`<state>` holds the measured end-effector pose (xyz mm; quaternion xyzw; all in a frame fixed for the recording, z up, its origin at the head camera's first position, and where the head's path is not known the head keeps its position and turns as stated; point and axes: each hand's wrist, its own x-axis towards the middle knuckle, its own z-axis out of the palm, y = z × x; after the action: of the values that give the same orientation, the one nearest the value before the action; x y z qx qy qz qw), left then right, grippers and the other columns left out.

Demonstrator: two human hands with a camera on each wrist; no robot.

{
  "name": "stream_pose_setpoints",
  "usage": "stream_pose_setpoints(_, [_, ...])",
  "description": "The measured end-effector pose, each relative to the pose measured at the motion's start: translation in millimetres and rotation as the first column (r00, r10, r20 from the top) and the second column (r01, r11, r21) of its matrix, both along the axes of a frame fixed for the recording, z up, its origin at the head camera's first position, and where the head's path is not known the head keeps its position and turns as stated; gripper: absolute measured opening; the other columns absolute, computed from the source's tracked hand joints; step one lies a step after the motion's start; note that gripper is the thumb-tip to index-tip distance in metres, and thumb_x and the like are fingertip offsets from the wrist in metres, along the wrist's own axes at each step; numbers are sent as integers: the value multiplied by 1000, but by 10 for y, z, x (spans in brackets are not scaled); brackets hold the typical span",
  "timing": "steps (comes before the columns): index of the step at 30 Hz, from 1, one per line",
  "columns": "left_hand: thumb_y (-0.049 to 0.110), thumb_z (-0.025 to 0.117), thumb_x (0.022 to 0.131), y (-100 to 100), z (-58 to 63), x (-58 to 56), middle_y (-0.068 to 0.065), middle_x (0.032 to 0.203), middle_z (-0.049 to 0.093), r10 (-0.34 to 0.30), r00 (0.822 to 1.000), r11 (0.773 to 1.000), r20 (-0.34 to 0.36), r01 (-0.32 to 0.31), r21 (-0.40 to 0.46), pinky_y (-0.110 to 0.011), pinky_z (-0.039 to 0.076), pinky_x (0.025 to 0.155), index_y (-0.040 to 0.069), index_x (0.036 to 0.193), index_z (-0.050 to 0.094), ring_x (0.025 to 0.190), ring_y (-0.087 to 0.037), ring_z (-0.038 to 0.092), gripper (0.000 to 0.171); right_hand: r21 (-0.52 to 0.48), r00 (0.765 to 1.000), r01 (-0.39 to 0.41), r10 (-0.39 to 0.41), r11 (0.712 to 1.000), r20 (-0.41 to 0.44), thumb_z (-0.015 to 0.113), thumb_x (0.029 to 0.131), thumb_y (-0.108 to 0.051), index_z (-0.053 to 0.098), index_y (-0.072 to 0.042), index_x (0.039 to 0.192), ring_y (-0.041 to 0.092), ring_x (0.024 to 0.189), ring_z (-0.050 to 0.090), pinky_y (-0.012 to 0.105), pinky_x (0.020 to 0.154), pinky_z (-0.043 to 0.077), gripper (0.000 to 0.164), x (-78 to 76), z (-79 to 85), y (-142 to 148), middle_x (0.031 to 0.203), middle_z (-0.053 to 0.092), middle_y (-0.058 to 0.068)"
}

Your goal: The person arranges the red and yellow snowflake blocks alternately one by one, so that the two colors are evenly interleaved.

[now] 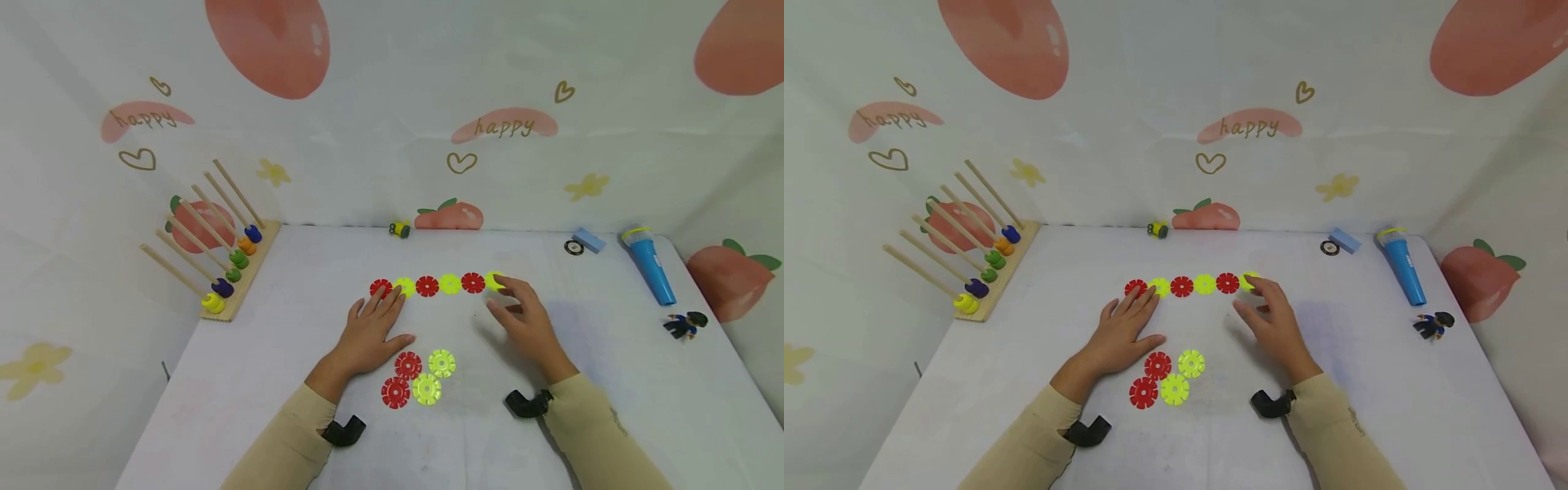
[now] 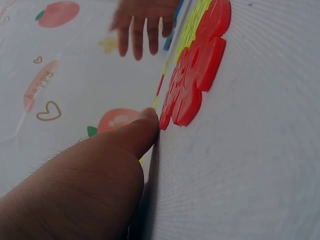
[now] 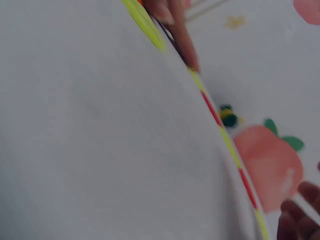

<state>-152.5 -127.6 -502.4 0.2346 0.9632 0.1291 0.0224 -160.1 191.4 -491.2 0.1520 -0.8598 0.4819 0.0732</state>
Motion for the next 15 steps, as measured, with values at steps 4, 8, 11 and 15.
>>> stream_pose_setpoints(4, [66, 45, 89, 5, -20, -7, 2, 159, 12, 7, 1000, 1000, -9, -7, -23, -56, 8, 108, 19, 154, 20, 144, -24, 3, 84, -227, 976, -163, 192, 960, 108, 58, 97, -16, 45, -10, 140, 31, 111, 54, 40, 82, 50, 45, 192, 58, -204, 134, 50, 11])
stream_pose_setpoints(8, [60, 47, 91, 0, -24, -13, 1, 159, 13, 7, 1000, 1000, -20, -8, -24, -56, 9, 108, 20, 154, 21, 144, -25, 4, 79, -262, 926, -308, 352, 915, 138, 61, 94, -13, 45, -10, 140, 31, 110, 55, 38, 83, 50, 49, 381, 27, -479, 131, 53, 13])
stream_pose_setpoints(11, [55, 48, 93, -8, -17, -12, 0, 159, 15, -2, 999, 1000, -36, 1, -21, -57, 10, 108, 19, 154, 22, 144, -26, 5, 75, -173, 910, -361, 386, 916, 148, 67, 91, -26, 46, -12, 139, 22, 112, 53, 39, 88, 47, 55, 499, -23, -678, 131, 54, 5])
stream_pose_setpoints(15, [51, 48, 95, -15, -10, -11, -2, 158, 17, -10, 998, 999, -57, 8, -31, -58, 11, 107, 16, 153, 24, 144, -27, 7, 72, 34, 937, -322, 314, 946, 155, 73, 83, -45, 54, -17, 134, 10, 113, 46, 37, 92, 44, 61, 609, -61, -902, 126, 53, -8])
